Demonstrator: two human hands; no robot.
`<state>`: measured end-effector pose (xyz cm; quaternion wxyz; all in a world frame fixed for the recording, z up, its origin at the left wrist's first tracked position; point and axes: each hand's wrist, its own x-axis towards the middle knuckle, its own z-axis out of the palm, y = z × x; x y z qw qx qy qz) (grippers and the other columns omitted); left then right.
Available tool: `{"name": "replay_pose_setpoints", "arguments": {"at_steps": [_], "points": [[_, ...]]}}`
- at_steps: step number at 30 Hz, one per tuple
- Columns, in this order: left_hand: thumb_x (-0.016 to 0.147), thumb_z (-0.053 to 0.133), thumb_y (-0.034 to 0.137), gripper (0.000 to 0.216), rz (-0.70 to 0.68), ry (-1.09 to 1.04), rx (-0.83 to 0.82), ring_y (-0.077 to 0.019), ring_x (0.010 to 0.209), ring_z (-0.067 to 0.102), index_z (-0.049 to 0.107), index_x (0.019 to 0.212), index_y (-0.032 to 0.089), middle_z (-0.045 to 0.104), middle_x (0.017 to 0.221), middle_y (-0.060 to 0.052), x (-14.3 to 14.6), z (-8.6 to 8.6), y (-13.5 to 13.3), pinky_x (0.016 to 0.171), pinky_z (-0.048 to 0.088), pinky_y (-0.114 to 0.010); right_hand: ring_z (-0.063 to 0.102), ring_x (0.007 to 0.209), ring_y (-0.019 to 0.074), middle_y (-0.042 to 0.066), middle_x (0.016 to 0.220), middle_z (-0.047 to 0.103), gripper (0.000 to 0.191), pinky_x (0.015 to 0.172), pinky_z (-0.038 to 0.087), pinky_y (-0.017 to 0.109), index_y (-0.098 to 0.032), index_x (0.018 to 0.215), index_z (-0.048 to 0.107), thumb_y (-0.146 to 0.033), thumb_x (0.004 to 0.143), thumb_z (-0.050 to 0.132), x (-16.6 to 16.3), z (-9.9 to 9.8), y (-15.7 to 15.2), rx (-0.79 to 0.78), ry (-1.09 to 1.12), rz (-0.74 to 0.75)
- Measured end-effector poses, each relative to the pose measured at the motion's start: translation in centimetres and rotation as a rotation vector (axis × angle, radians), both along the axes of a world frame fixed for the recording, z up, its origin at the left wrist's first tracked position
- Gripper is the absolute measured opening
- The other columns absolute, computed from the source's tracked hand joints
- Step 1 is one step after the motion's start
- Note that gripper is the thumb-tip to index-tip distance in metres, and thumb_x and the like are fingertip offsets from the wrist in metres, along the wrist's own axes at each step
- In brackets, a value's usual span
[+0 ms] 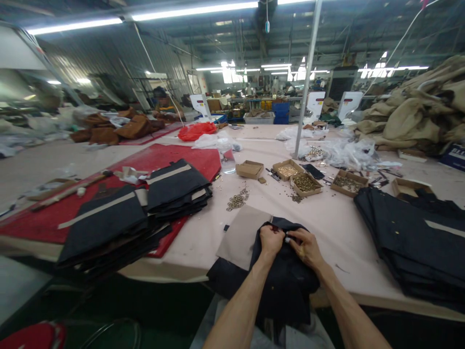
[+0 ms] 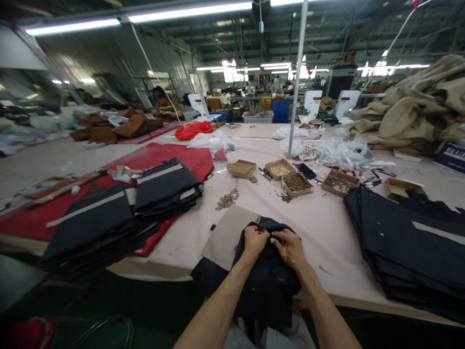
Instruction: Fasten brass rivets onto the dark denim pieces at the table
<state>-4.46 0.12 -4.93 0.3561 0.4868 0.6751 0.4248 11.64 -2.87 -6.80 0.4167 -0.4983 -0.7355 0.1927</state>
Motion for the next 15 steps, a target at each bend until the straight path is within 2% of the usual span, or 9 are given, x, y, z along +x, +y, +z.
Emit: {"name": "replay_pose_setpoints", "arguments": {"at_steps": [4, 9, 12, 15], "points": [[0.059, 0.07, 0.013, 0.011, 0.003, 0.041, -0.042, -0.0154, 0.061, 0.065, 0.072, 0.07, 0.01, 0.071, 0.066, -0.006, -0.1, 0.4, 0.0, 0.052, 0.043, -0.019, 0.062, 0.078, 0.0167, 0.008, 0.101, 0.067, 0.028, 0.071, 0.047, 0.026, -0.024, 0.111, 0.073, -0.032, 0.09, 0.056, -0.5, 0.0, -0.5, 0.069, -0.177, -0.044], [0.059, 0.071, 0.017, 0.01, 0.042, 0.102, -0.053, -0.0153, 0.061, 0.064, 0.071, 0.067, 0.011, 0.07, 0.064, -0.005, -0.2, 0.0, 0.3, 0.051, 0.04, -0.019, 0.063, 0.086, 0.0182, 0.008, 0.106, 0.067, 0.028, 0.075, 0.047, 0.027, -0.024, 0.109, 0.073, -0.026, 0.085, 0.058, -0.6, 0.2, -0.8, 0.031, -0.183, -0.066], [0.058, 0.07, 0.016, 0.01, 0.014, 0.135, -0.046, -0.0158, 0.063, 0.065, 0.071, 0.067, 0.012, 0.071, 0.066, -0.005, -0.5, -0.3, 0.5, 0.054, 0.041, -0.02, 0.063, 0.085, 0.0188, 0.006, 0.101, 0.068, 0.027, 0.074, 0.047, 0.028, -0.024, 0.104, 0.075, -0.027, 0.081, 0.061, -0.1, 0.5, -0.3, -0.062, -0.139, -0.063], [0.055, 0.068, 0.012, 0.014, -0.126, 0.145, -0.073, -0.0168, 0.066, 0.067, 0.074, 0.068, 0.013, 0.072, 0.068, -0.005, -1.0, 0.0, 0.6, 0.055, 0.041, -0.02, 0.062, 0.076, 0.0178, 0.005, 0.092, 0.07, 0.024, 0.069, 0.047, 0.027, -0.023, 0.096, 0.078, -0.028, 0.076, 0.065, 0.7, 0.7, 0.9, -0.225, -0.054, -0.028]]}}
